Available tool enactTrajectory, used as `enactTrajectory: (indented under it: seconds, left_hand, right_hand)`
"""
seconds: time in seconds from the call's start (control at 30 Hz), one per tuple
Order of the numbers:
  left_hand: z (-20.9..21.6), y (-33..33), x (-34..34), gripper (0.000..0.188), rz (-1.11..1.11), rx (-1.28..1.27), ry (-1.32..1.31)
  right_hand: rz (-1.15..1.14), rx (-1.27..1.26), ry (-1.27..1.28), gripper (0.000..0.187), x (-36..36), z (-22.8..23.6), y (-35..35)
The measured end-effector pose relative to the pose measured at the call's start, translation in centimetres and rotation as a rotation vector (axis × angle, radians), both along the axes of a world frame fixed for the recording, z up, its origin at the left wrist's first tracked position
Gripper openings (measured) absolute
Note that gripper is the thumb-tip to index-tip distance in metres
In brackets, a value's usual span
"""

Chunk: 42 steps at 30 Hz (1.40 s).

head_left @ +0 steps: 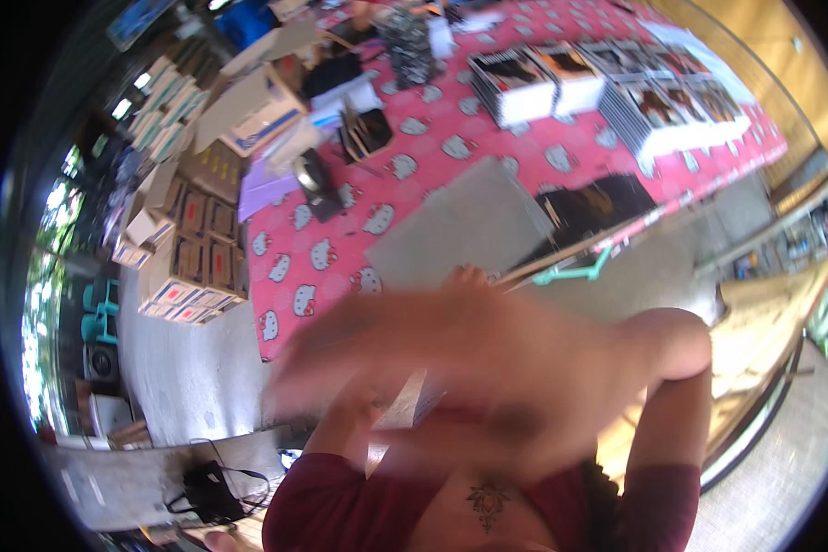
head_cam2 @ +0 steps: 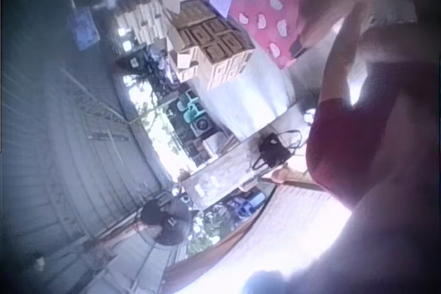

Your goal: The person organizes and packages spiral-bound books by hand at a table, placing them into plastic bags and sealing them with tape.

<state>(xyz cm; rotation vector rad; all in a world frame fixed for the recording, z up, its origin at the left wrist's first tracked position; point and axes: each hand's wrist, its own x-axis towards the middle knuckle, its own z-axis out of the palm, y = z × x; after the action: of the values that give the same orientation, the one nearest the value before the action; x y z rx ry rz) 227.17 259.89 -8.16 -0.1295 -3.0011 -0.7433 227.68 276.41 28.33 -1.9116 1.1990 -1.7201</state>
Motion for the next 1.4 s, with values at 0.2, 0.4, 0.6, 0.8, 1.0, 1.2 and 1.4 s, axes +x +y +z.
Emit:
enactTrajectory:
  seconds: [0.2,0.4,0.6,0.8,1.0,1.2,1.4]
  left_hand:
    - [2.4,-1.4,-1.7,0.019,-0.061,0.049,0.046]
    - [2.3,-4.5,-3.6,0.025,-0.060,0.385,-0.220]
    - [3.1,-3.6,-4.0,0.025,-0.097,0.222,-0.116]
    - [2.7,-2.9,-3.7,0.027,-0.191,0.153,0.080]
    - [7.8,-10.9,-7.9,0.026,0.081,0.274,0.339]
    - [12.1,-18.1,-12.6,0.040,-0.003,0.147,0.063]
    - [8.7,-28.8,-20.0,0.032,0.118,0.014,0.154]
  right_hand:
    - [-1.090,0.016,-1.361,0.027,-5.7,-26.1,4.5]
    - [-0.872,0.267,-1.662,0.037,-0.6,-36.0,0.2]
    - [-0.938,0.215,-1.725,0.044,-1.0,-38.7,-3.5]
    - [-1.185,0.415,-1.527,0.036,-0.7,-38.9,-6.9]
    - [-1.186,0.258,-1.494,0.034,0.9,-40.1,-6.3]
    - [-1.227,0.204,-1.555,0.033,-0.3,-36.1,-7.5]
    - [-1.413,0.309,-1.495,0.026,1.8,-42.2,-5.0]
